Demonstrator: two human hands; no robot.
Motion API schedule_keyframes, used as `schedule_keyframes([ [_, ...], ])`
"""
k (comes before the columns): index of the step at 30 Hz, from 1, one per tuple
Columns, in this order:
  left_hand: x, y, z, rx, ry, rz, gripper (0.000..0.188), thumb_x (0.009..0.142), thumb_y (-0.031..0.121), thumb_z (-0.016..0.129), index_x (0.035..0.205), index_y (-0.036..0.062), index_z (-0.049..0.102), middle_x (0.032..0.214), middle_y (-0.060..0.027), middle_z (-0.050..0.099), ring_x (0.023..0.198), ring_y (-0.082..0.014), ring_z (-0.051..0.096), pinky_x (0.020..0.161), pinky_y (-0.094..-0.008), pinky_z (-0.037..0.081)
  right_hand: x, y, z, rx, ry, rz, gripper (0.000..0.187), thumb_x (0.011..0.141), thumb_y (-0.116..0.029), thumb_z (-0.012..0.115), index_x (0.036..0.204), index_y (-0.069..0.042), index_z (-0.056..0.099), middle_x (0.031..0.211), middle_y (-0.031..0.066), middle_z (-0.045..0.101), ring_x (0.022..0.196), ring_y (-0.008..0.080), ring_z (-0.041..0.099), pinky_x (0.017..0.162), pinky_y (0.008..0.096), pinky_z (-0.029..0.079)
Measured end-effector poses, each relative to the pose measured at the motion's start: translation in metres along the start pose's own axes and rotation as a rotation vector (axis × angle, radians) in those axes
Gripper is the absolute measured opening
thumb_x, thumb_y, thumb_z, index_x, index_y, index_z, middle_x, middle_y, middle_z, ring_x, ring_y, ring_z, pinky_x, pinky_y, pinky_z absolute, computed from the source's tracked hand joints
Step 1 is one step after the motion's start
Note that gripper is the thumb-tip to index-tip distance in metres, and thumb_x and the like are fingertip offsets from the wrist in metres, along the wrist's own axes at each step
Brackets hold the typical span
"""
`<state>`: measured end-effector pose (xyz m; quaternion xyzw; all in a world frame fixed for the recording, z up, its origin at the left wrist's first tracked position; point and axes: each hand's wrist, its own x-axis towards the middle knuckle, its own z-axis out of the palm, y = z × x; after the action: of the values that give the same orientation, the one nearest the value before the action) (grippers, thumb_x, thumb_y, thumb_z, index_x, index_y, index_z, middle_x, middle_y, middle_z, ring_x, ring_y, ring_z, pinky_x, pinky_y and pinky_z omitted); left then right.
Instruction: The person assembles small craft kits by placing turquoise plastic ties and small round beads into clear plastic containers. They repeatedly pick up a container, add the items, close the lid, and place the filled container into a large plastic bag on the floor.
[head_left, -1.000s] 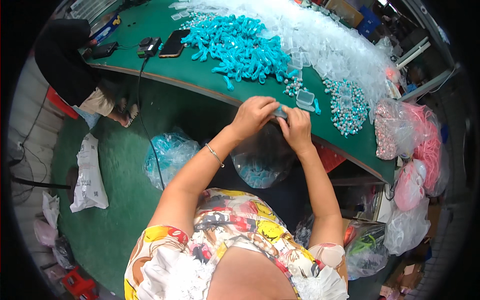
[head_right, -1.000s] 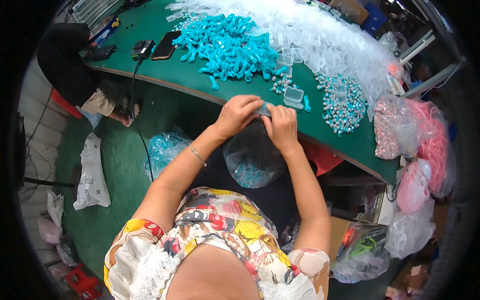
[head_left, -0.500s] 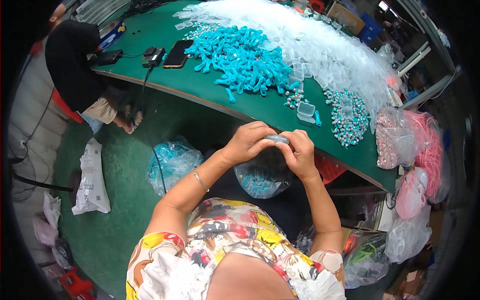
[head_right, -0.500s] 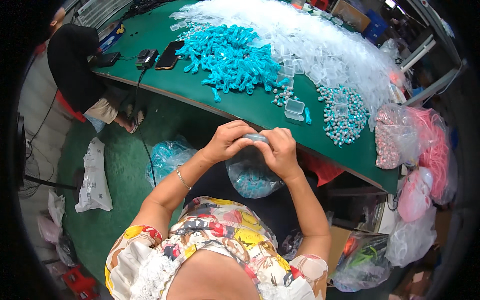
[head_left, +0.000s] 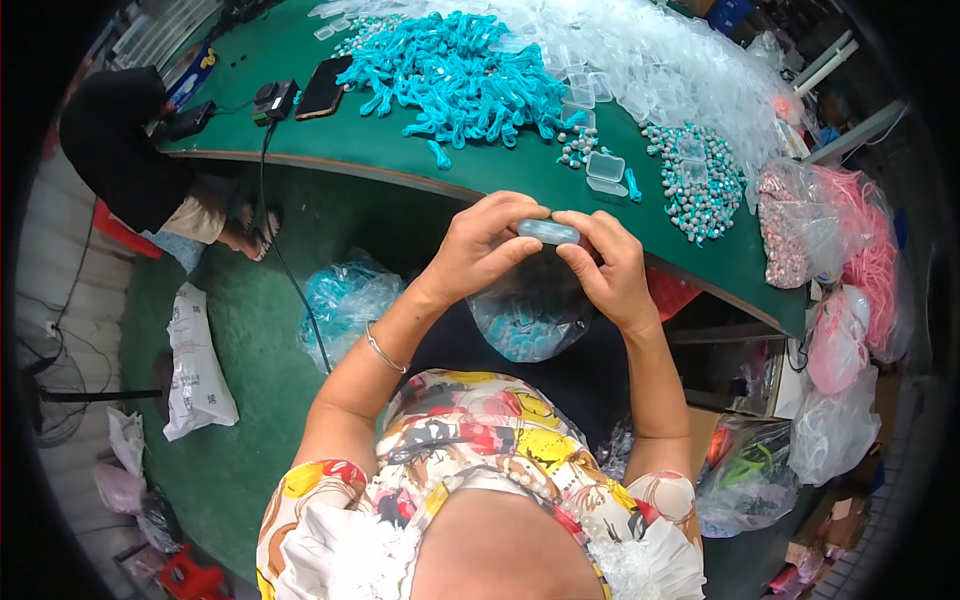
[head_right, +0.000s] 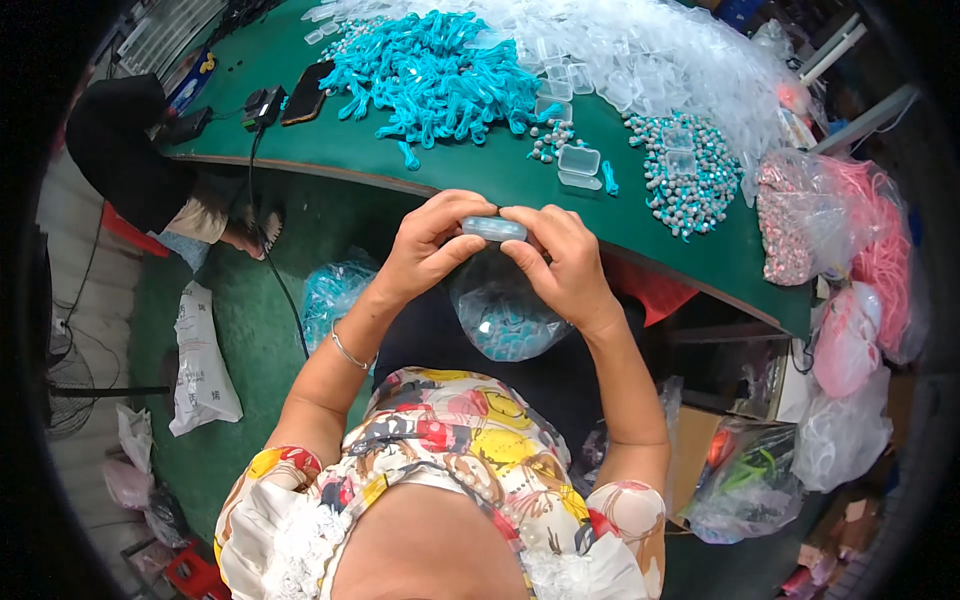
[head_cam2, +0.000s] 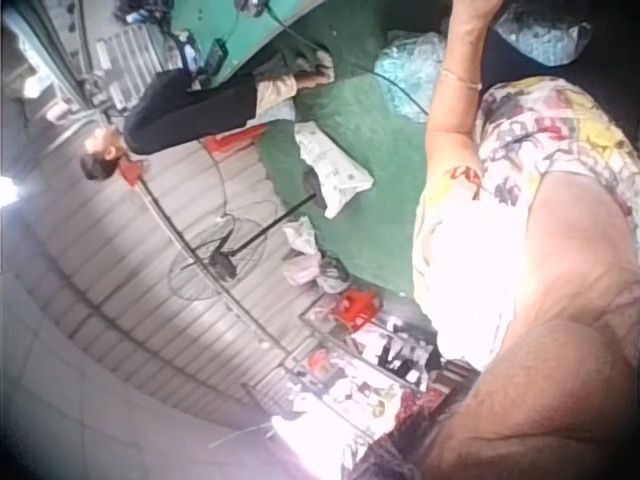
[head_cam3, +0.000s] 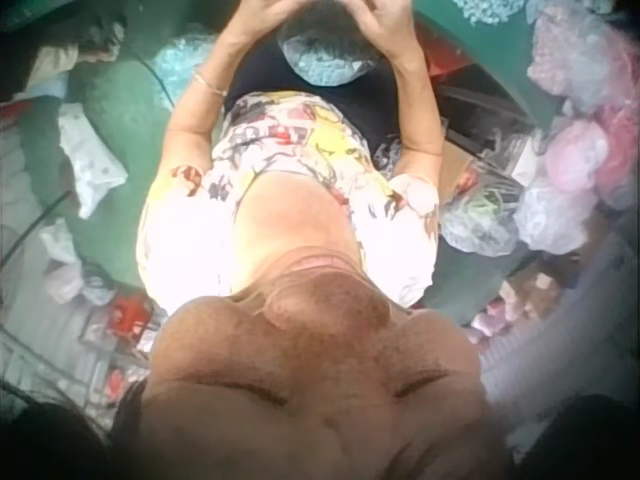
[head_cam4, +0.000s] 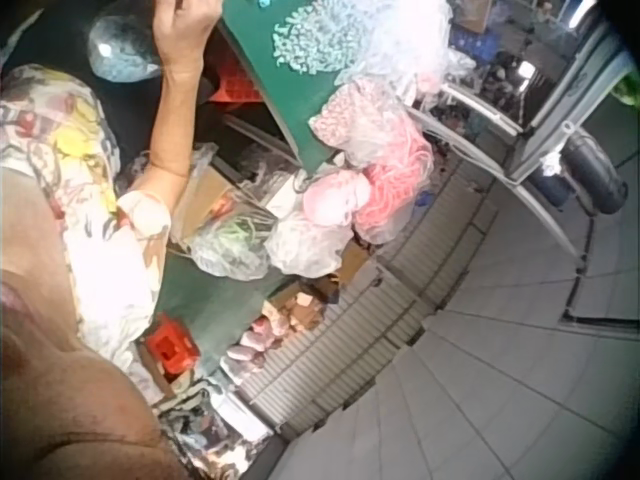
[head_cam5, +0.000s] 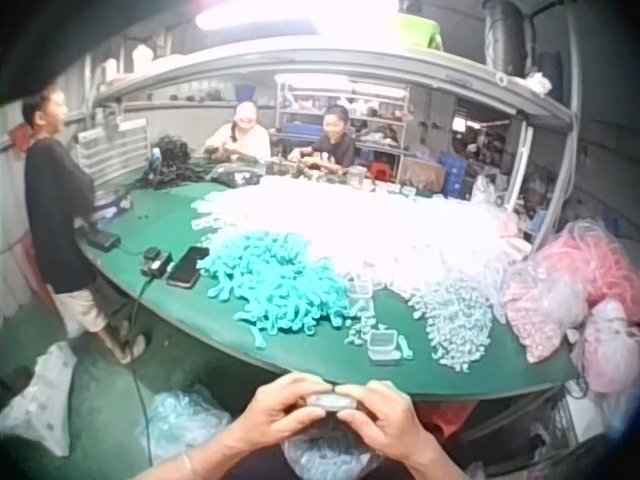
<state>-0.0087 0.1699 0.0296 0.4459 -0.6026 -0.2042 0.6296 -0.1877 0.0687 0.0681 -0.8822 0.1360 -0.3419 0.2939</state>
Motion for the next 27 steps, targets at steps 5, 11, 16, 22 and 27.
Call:
schedule_keyframes([
  [5,-0.002,0.000,0.004,-0.086,-0.039,-0.024,0.020,0.093,0.008,0.061,0.108,-0.0051,0.065,0.104,-0.0121,0.060,0.077,-0.0129,0.064,0.067,-0.0246,0.054,-0.002,-0.003,0.006,-0.018,0.097,-0.091,0.016,0.085,-0.016,0.070,0.095,-0.005,0.066,0.074,0.0086,0.056,0.066,0.0273,0.053,0.063,0.0373,0.042],
  [11,0.014,-0.031,-0.004,0.209,-0.007,0.055,0.022,0.090,0.007,0.065,0.110,-0.0012,0.066,0.109,-0.0136,0.063,0.088,-0.0201,0.066,0.074,-0.0302,0.054,0.009,0.033,0.023,-0.197,0.096,-0.094,0.026,0.084,-0.014,0.070,0.107,-0.005,0.064,0.074,0.0095,0.055,0.068,0.0284,0.054,0.067,0.0392,0.042],
  [16,0.032,-0.070,-0.013,0.742,-0.068,0.218,0.028,0.082,0.003,0.068,0.109,0.0043,0.065,0.116,-0.0137,0.064,0.106,-0.0335,0.060,0.092,-0.0415,0.048,-0.014,0.057,0.043,-0.209,0.129,0.094,0.031,0.083,-0.008,0.068,0.114,-0.006,0.063,0.075,0.0102,0.055,0.068,0.0294,0.056,0.066,0.0406,0.043],
  [22,0.027,-0.065,-0.013,0.680,0.017,0.190,0.028,0.081,0.000,0.066,0.108,0.0031,0.064,0.116,-0.0144,0.064,0.111,-0.0339,0.058,0.095,-0.0413,0.046,-0.077,0.073,0.064,-0.192,0.246,0.054,0.018,0.077,0.003,0.064,0.093,-0.006,0.068,0.070,0.0102,0.054,0.064,0.0304,0.056,0.061,0.0396,0.045],
  [27,0.094,-0.038,-0.015,0.728,0.162,0.394,0.031,0.085,0.003,0.061,0.116,0.0051,0.062,0.120,-0.0157,0.061,0.113,-0.0350,0.055,0.096,-0.0425,0.044,-0.146,0.105,0.103,-0.127,0.218,0.283,0.015,0.078,0.002,0.064,0.090,-0.006,0.068,0.071,0.0114,0.057,0.066,0.0330,0.058,0.062,0.0408,0.046],
])
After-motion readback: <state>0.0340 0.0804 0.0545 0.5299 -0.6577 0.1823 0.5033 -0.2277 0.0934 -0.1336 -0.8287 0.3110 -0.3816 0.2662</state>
